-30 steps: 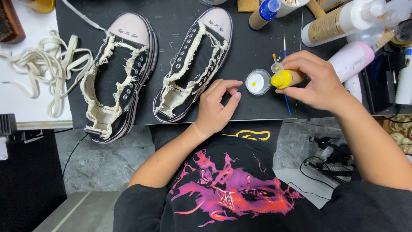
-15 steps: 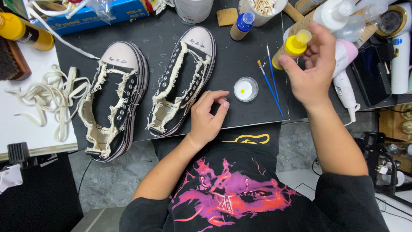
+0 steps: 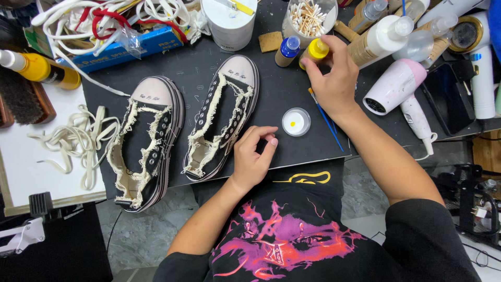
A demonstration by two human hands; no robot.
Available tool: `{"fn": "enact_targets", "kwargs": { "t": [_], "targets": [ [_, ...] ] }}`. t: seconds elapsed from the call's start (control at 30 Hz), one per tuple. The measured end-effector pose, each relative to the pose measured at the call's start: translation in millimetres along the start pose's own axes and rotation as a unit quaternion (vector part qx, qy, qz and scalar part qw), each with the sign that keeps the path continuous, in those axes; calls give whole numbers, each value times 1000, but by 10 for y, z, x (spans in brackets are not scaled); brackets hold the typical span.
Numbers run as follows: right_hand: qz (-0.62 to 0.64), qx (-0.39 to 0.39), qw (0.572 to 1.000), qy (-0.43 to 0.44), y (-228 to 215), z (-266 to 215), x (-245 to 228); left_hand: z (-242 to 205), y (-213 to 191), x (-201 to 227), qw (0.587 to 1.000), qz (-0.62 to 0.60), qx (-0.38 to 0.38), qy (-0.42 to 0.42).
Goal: The person pours white paint from a bottle into a small plastic cup, then adds yellow paint. They use a small stick to mix the two colors together in the cup.
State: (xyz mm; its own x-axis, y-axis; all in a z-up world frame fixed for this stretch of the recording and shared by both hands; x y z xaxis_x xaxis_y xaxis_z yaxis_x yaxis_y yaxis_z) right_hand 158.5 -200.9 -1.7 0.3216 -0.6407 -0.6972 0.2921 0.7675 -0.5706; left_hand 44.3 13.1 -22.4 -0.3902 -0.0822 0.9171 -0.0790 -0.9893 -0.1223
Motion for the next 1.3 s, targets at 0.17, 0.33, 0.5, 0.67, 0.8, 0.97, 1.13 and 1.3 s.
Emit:
{"fn": "enact_targets", "kwargs": {
  "t": [0.17, 0.33, 0.5, 0.67, 0.8, 0.97, 1.13, 1.3],
  "targets": [
    [-59, 44, 997, -14, -3, -20, -29, 10, 13, 1, 1000, 1, -7, -3],
    [-18, 30, 999, 34, 40, -2, 77, 16, 18, 7, 1000, 6, -9, -2],
    [-78, 23, 996, -33, 26, 53, -68, 20, 23, 13, 1000, 4, -6, -2],
    [-55, -8, 998, 20, -206, -46, -261, 5, 10, 12, 1000, 4, -2, -8],
    [-131, -120, 974, 138, -408, -296, -190, 46, 0, 13, 1000, 4, -2, 0],
    [-157, -150, 965, 148, -421, -517, -24, 26, 48, 13, 1000, 9, -16, 3],
    [-202, -91, 963, 154, -368, -538, 26, 20, 28, 46, 1000, 17, -5, 3],
    [-292, -50, 948, 116, -412, -501, 134, 21, 60, 77, 999, 37, -3, 15]
  ]
}}
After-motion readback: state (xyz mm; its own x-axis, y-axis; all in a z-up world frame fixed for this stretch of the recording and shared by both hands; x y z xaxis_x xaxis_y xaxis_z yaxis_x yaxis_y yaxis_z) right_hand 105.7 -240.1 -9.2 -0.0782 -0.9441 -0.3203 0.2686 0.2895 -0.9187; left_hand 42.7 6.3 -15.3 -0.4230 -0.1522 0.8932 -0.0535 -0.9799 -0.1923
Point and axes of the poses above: each hand's wrist, its own z-axis towards the middle knuckle, its own y-axis out of the palm, x = y × z, the point moved 6 cm from there along z, towards the middle knuckle, and after that the axes turned 9 degrees about y, right-handed, at the moved point
